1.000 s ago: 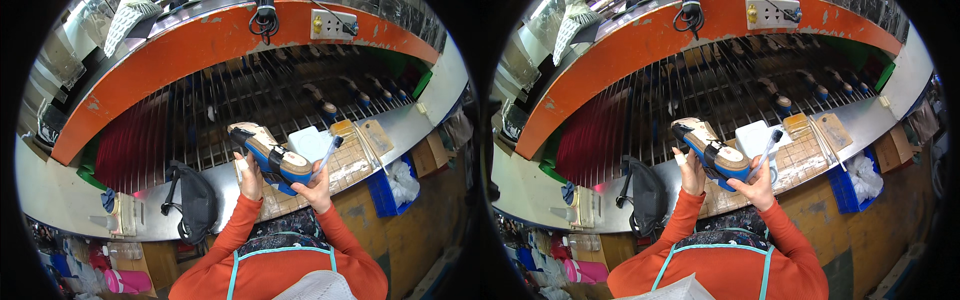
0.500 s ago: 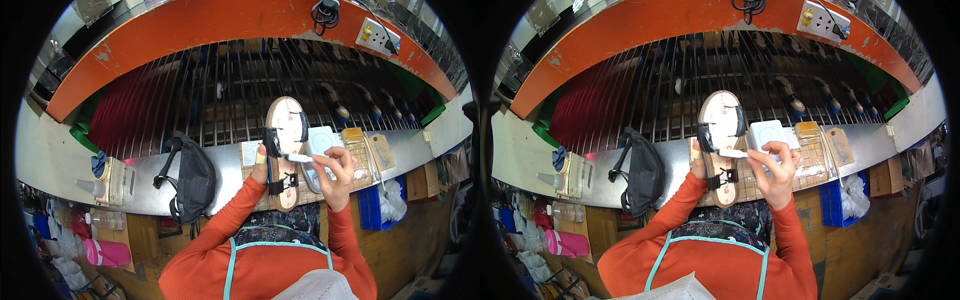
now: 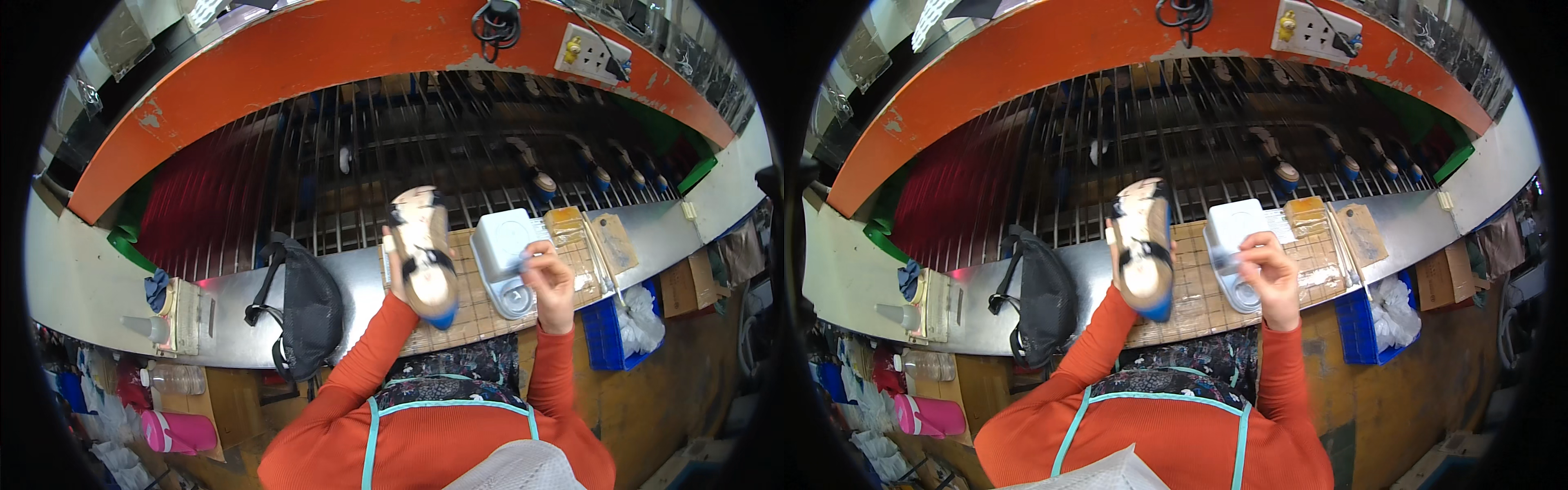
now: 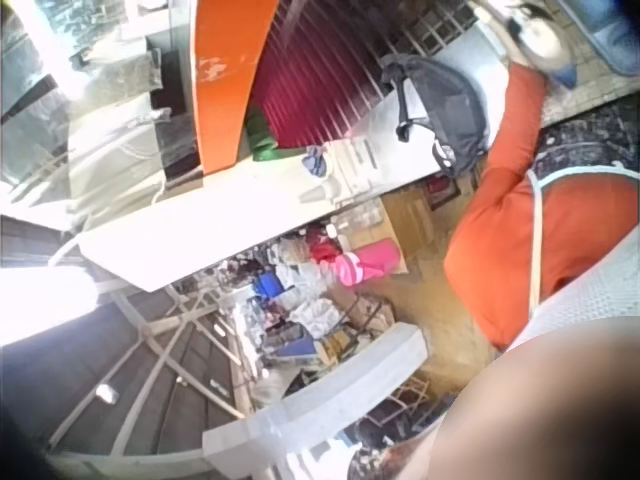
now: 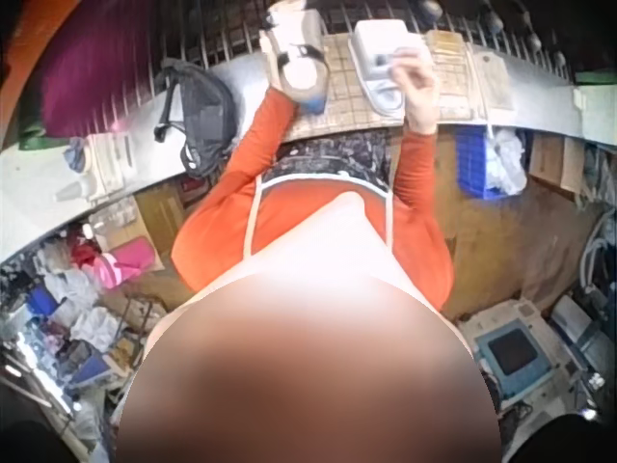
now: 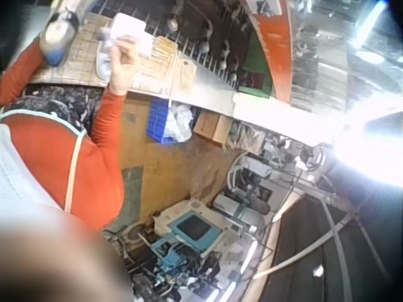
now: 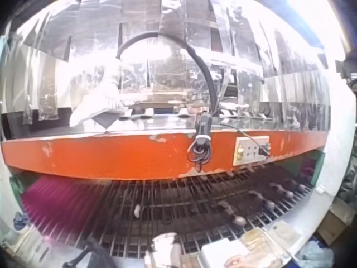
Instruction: The person holds a blue and beige sandal with a black strap and uses a small brush to apply white paint to the strap and sole edges. The person repeatedly dips the brush into a white paint container and continues painting the same sandal throughout the clip.
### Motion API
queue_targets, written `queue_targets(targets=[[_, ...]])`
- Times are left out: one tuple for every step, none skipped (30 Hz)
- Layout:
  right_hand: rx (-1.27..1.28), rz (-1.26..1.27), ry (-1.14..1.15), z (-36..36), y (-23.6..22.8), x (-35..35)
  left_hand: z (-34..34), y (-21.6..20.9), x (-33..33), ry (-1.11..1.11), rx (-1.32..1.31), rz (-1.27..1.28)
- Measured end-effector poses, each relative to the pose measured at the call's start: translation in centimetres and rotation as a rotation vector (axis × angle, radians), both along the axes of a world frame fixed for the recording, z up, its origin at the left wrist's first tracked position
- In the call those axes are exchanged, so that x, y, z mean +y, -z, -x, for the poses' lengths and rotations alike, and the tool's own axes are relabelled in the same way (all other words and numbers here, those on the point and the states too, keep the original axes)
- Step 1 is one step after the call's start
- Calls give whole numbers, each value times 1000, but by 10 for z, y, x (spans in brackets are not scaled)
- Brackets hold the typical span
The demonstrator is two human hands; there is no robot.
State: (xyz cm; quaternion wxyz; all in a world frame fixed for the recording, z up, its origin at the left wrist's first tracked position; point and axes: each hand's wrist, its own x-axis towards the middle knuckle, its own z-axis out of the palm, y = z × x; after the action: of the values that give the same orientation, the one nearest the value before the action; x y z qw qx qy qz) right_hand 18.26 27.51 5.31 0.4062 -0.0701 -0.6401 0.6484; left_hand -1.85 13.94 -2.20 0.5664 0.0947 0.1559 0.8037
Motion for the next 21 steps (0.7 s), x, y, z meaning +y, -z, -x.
queue_targets(targets=[[102, 228, -88, -9, 11, 14, 0, 9, 5, 33, -303, -219], [203, 421, -118, -20, 24, 27, 9, 16, 7, 68, -254, -180], [305, 612, -153, -31, 38, 40, 19, 22, 9, 97, -194, -101], [404, 803, -191, -41, 54, 52, 25, 28, 11, 147, -169, -61], [445, 846, -206, -48, 71, 63, 32, 32, 18, 107, -149, -15], [482, 893, -221, -53, 90, 71, 41, 35, 25, 68, -279, 88], [550, 906, -302, -56, 108, 77, 51, 37, 33, 68, -402, 132], [540, 953, -257, -59, 125, 81, 58, 39, 41, 66, -427, 170], [600, 947, -353, -63, 139, 84, 66, 41, 50, 118, -485, 162], [617, 993, -370, -65, 151, 84, 74, 43, 60, 75, -432, 218], [601, 999, -299, -67, 160, 83, 82, 44, 69, 45, -368, 267], [571, 986, -266, -69, 166, 84, 89, 44, 79, 68, -397, 259], [589, 961, -317, -70, 169, 85, 96, 44, 89, 89, -419, 277], [553, 952, -286, -70, 171, 85, 101, 45, 100, 103, -443, 304], [537, 949, -275, -69, 171, 85, 104, 44, 110, 103, -455, 323], [521, 946, -260, -69, 170, 85, 106, 44, 119, 97, -479, 353], [517, 954, -257, -68, 169, 85, 106, 44, 128, 97, -507, 389], [514, 962, -252, -68, 168, 84, 103, 46, 136, 51, -532, 396], [533, 981, -263, -67, 168, 84, 99, 48, 144, -7, -545, 408], [508, 972, -241, -67, 167, 83, 94, 51, 149, -83, -545, 411], [507, 975, -235, -67, 168, 83, 89, 54, 153, -188, -515, 421]])
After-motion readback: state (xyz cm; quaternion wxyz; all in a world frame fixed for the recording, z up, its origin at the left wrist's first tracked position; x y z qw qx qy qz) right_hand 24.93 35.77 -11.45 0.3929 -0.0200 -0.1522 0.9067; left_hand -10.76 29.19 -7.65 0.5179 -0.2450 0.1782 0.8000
